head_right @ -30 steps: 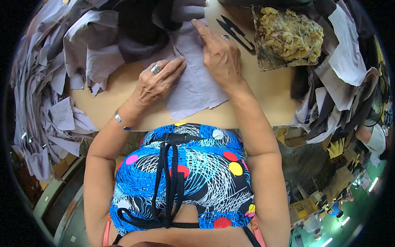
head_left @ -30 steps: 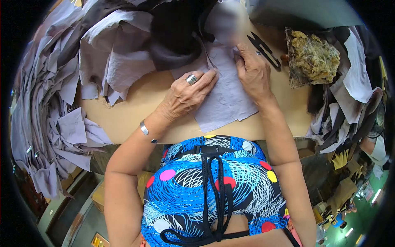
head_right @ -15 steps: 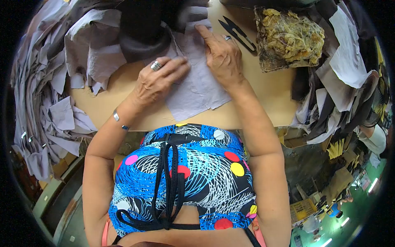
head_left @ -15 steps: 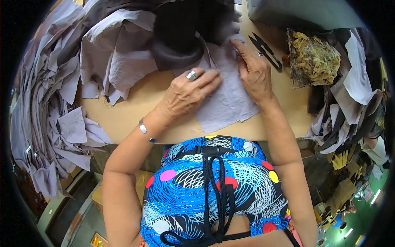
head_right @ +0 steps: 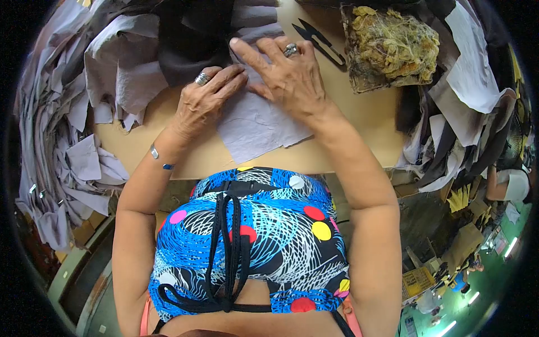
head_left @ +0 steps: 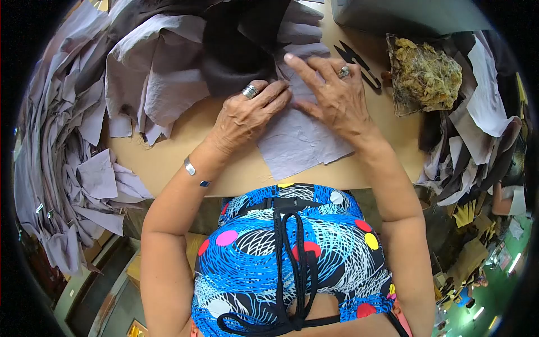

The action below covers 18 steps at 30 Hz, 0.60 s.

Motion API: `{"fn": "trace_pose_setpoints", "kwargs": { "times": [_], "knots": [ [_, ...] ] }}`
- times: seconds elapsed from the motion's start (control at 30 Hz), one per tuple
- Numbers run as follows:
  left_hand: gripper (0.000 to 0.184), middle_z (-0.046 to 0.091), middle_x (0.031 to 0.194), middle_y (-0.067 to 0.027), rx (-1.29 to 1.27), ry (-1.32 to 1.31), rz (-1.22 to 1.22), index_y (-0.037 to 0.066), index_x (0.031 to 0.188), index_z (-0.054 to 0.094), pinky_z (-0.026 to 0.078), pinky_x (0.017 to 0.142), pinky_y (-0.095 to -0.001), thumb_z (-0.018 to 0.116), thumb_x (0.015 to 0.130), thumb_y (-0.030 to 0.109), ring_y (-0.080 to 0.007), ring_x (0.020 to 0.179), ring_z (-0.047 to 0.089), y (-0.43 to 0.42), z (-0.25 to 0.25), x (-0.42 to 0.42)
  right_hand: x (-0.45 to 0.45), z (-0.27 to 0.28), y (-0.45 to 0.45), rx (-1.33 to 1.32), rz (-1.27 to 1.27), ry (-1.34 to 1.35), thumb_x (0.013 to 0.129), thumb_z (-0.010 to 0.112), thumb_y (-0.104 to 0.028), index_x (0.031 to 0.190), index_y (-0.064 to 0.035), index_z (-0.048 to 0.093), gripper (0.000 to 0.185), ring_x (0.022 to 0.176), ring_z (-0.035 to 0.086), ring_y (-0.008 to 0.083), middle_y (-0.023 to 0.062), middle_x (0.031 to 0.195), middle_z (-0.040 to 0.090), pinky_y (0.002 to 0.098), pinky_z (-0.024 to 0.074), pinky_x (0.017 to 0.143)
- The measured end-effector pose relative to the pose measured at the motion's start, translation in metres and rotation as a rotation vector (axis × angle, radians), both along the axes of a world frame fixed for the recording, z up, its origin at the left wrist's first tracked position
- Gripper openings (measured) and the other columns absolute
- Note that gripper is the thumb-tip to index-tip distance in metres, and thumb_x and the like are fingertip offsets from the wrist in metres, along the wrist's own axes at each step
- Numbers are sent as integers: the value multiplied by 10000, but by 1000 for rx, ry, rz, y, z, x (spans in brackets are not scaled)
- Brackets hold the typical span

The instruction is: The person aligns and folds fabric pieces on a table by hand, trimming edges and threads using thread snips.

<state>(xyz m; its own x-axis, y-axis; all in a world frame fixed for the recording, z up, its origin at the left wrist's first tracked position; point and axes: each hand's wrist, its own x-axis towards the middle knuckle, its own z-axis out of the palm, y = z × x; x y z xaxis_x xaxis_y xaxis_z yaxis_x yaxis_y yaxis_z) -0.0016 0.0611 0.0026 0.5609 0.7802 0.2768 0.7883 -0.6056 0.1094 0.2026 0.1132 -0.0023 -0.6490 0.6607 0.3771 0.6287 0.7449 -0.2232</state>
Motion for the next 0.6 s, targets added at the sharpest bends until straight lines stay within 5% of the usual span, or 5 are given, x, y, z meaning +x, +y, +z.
{"fn": "trace_pose_setpoints", "kwargs": {
  "times": [0.23, 0.37, 0.6],
  "knots": [
    [426, 595, 1137, -41, 4, -84, -22, 112, 1118, 619, 547, 705, -312, 593, 706, 5, -230, 935, 615, -1, -4, 0, 38, 16, -26, -277, 89, -127, 657, 790, -306, 1409, -237, 385, 857, 1048, 479, 232, 35, 1139, 522, 411, 343, 875],
    [460, 595, 1037, -110, -9, -292, 57, 37, 1045, 604, 514, 807, -373, 634, 608, -104, -305, 946, 594, 1, -4, -1, 21, -1, 0, -251, -153, 161, 688, 775, -259, 1416, -207, 369, 835, 1061, 504, 310, 106, 1174, 535, 434, 403, 899],
    [440, 598, 1053, -99, -14, -224, 32, 25, 1046, 616, 519, 806, -359, 639, 619, -83, -283, 960, 601, 1, -9, -1, -19, -6, 25, -436, -382, 420, 792, 595, -29, 1405, -182, 371, 670, 854, 633, 375, 214, 1038, 634, 425, 490, 789]
  ]
}}
